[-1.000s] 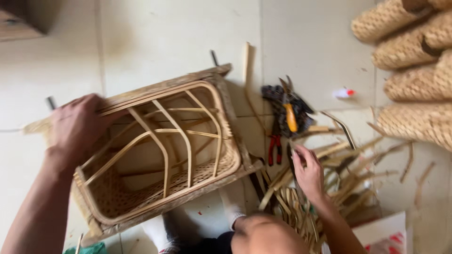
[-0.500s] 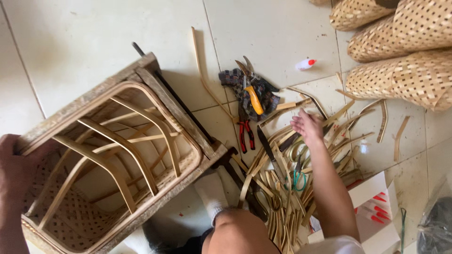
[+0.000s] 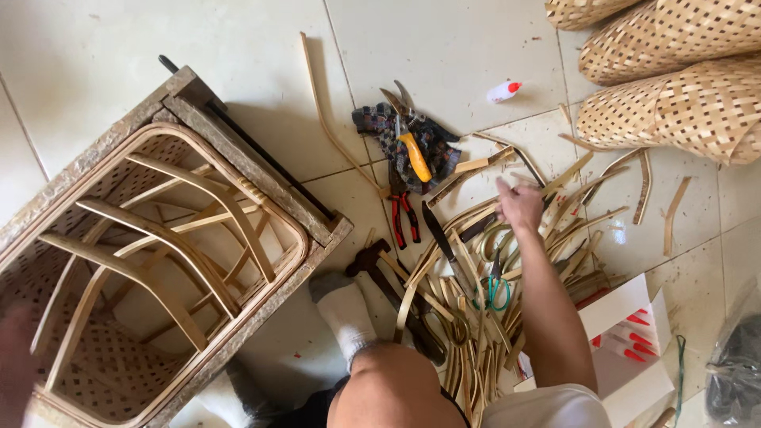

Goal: The person assembles a rectangular woven basket by inserting thin wooden strips into a wooden frame, securing them with a hammer and pliers, and applying glue to the joints.

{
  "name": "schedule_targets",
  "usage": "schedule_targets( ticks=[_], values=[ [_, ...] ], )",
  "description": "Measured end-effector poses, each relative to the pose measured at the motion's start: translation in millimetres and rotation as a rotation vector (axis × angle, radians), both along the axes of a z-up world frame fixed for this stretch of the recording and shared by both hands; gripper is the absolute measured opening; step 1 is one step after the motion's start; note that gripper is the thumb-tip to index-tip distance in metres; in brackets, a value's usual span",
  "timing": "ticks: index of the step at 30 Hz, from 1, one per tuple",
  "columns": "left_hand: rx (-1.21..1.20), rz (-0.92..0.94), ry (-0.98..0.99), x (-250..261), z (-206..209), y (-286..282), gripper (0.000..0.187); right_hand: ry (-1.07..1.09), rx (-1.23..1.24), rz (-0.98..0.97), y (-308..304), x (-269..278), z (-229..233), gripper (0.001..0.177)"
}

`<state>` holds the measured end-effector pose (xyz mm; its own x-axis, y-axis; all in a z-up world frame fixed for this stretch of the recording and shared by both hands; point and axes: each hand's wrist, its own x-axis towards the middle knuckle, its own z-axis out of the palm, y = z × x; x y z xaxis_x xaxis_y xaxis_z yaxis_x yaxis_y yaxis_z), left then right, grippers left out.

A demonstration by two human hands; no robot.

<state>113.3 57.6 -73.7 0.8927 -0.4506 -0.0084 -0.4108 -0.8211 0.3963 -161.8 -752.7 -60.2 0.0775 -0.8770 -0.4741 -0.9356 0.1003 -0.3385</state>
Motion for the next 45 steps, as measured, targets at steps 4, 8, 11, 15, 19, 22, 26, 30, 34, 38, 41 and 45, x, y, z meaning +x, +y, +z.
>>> schedule_targets(
  ticks=[4,8,11,15,19,22,26,30,34,38,41,45],
  values=[
    [0.044,-0.304,0.009,-54.5,-7.3,29.4,0.052,0.200,0.059,0.139,8.3,-20.6,-8.7,0.035],
    [0.196,-0.645,-0.024,-115.7,-13.8,30.0,0.075,-0.290,-0.061,-0.036,14.5,-15.5,-15.6,0.032],
    [0.256,-0.239,-0.115,-148.1,-21.7,15.7,0.081,-0.465,-0.200,-0.057,0.1,0.6,-2.8,0.045],
    [0.026,-0.297,-0.285,-145.2,-30.2,10.2,0.064,-0.083,-0.612,0.430,-15.8,7.4,17.4,0.061],
    [0.331,-0.232,-0.106,-140.7,-29.1,7.4,0.068,0.013,-0.545,0.849,-3.5,19.2,1.2,0.046],
    [0.261,-0.181,0.028,-150.0,-14.4,4.5,0.069,0.133,-0.552,1.070,10.3,25.2,-18.9,0.044],
    [0.223,-0.112,0.040,-148.5,16.0,-16.9,0.067,0.161,-0.568,1.064,18.2,24.7,-32.0,0.042],
    [0.154,-0.033,0.032,-140.7,58.5,-57.2,0.063,0.115,-0.684,1.141,21.5,36.9,-38.4,0.025],
    [0.044,-0.042,0.007,-125.7,99.7,-93.1,0.075,-0.140,-0.831,1.092,22.1,44.0,1.9,0.027],
    [-0.032,-0.093,0.031,-113.3,122.1,-101.8,0.064,-0.349,-1.013,1.156,58.7,95.0,83.2,0.007],
    [-0.066,-0.183,0.013,-104.1,127.5,-100.5,0.068,-1.000,-0.021,0.481,137.0,150.4,132.1,0.011],
    [-0.111,-0.170,0.020,-105.2,129.1,-94.6,0.055,-1.229,0.387,0.675,293.8,217.1,163.7,0.015]
  ],
)
